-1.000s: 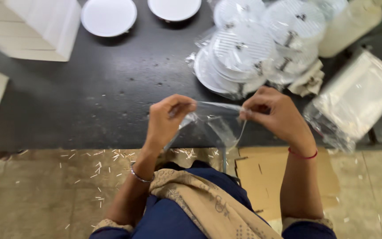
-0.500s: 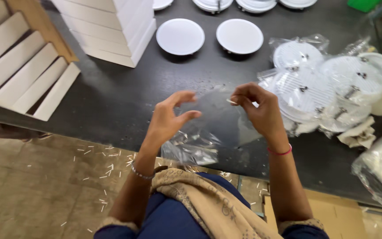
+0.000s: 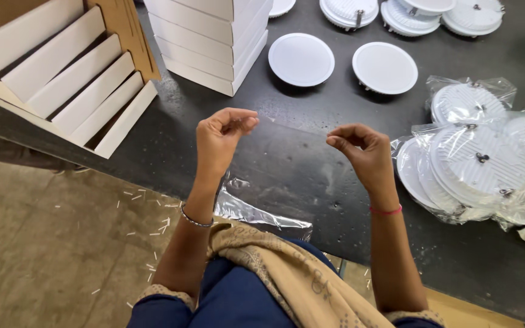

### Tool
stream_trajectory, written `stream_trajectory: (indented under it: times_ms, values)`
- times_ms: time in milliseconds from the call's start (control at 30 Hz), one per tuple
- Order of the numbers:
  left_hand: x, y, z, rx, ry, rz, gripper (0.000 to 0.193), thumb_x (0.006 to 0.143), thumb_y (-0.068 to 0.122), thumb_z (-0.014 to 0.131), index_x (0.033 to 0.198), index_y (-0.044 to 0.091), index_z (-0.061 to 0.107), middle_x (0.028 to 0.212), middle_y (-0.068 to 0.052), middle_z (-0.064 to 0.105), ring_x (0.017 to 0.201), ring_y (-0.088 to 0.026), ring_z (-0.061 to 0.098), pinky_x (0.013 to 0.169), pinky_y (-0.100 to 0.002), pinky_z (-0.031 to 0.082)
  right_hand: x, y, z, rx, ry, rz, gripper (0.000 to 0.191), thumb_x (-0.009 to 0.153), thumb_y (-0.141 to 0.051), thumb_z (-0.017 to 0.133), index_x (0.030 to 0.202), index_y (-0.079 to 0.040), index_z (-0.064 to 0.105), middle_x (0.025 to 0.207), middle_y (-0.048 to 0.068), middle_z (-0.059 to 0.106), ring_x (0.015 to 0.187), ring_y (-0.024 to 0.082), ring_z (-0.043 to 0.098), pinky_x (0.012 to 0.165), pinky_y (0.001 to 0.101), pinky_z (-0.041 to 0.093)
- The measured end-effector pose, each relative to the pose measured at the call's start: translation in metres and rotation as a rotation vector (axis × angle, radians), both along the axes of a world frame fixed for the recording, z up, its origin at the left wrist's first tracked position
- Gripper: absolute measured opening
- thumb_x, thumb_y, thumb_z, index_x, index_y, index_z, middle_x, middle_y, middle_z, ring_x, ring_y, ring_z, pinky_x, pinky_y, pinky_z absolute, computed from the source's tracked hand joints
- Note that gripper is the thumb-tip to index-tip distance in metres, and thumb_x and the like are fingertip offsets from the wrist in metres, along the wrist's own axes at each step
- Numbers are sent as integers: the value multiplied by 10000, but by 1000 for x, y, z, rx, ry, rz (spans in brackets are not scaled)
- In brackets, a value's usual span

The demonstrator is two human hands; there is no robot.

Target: The person places white circular LED modules into clear plastic bags, seals each bag, and stacks them on the table. The person occasionally wipes the modules with a cloth before packaging. The person handles the modules one at a time and arranges the packaged units in a growing stack.

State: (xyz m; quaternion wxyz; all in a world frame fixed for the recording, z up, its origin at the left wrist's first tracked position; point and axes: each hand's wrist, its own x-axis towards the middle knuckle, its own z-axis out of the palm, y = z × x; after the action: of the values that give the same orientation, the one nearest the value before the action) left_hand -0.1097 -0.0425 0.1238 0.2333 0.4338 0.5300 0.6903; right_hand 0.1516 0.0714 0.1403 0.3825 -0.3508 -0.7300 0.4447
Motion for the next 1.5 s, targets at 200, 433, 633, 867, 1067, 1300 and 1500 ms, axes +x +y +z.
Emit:
stream_trajectory:
  times_ms: [200, 433, 633, 867, 1067, 1300, 1500]
  values:
    - [4, 7, -16, -54, 55, 167, 80, 934, 110, 771, 919, 32, 775, 742, 24, 726, 687, -24, 635, 627, -176, 518, -11, 25, -21, -43, 126, 50, 129, 980, -146, 741, 996, -19, 757, 859, 4, 729, 781, 57, 629, 726, 202, 522]
    - [17, 6, -26, -24, -193, 57, 211, 958, 240, 743, 972, 31, 771, 767, 33, 672, 642, -32, 553, 581, -197, 465, -5, 49, -34, -100, 161, 169, 160, 982, -180, 716, 1024, -32, 762, 887, 11, 739, 730, 66, 592, 684, 208, 498]
    - [20, -10, -17, 70, -164, -314, 296, 1036, 204, 650, 800, 26, 671, 904, 18, 580, 957, -107, 574, 938, -304, 466, 7, 70, -39, -553, 525, 680, 301, 1138, -283, 657, 943, -54, 673, 902, 4, 656, 925, 104, 594, 887, 265, 489]
    - [44, -1, -3, 341, -657, -899, 383, 1170, 236, 485, 862, 104, 671, 747, -47, 668, 800, -194, 729, 979, -376, 568, 0, 62, -46, -942, 1028, 970, 366, 1152, -356, 499, 957, -73, 626, 879, 63, 663, 899, 163, 678, 972, 386, 576]
    - [52, -4, 8, 265, -1139, -772, 226, 1086, 186, 509, 1134, 8, 639, 1232, -293, 671, 657, -170, 709, 541, -285, 591, 12, 54, -55, -1436, 1039, 1361, 302, 1196, -264, 450, 1181, 3, 591, 902, 107, 688, 736, 178, 688, 632, 304, 616]
    - [66, 35, -55, -95, -1028, -480, 239, 1057, -88, 437, 1275, -107, 531, 1260, -290, 590, 888, -199, 739, 720, -272, 615, -2, 39, -76, -1713, 900, 1637, 421, 1100, -376, 516, 1366, -50, 530, 1180, 120, 651, 945, 263, 678, 797, 401, 591]
    - [147, 30, -161, 139, -1288, -647, 229, 1188, 161, 554, 1185, -58, 620, 937, -108, 686, 768, -160, 676, 620, -259, 590, -20, 44, -48, -642, 948, 902, 938, 927, -560, 648, 1674, -231, 188, 1732, 114, 251, 1516, 362, 384, 1241, 554, 401]
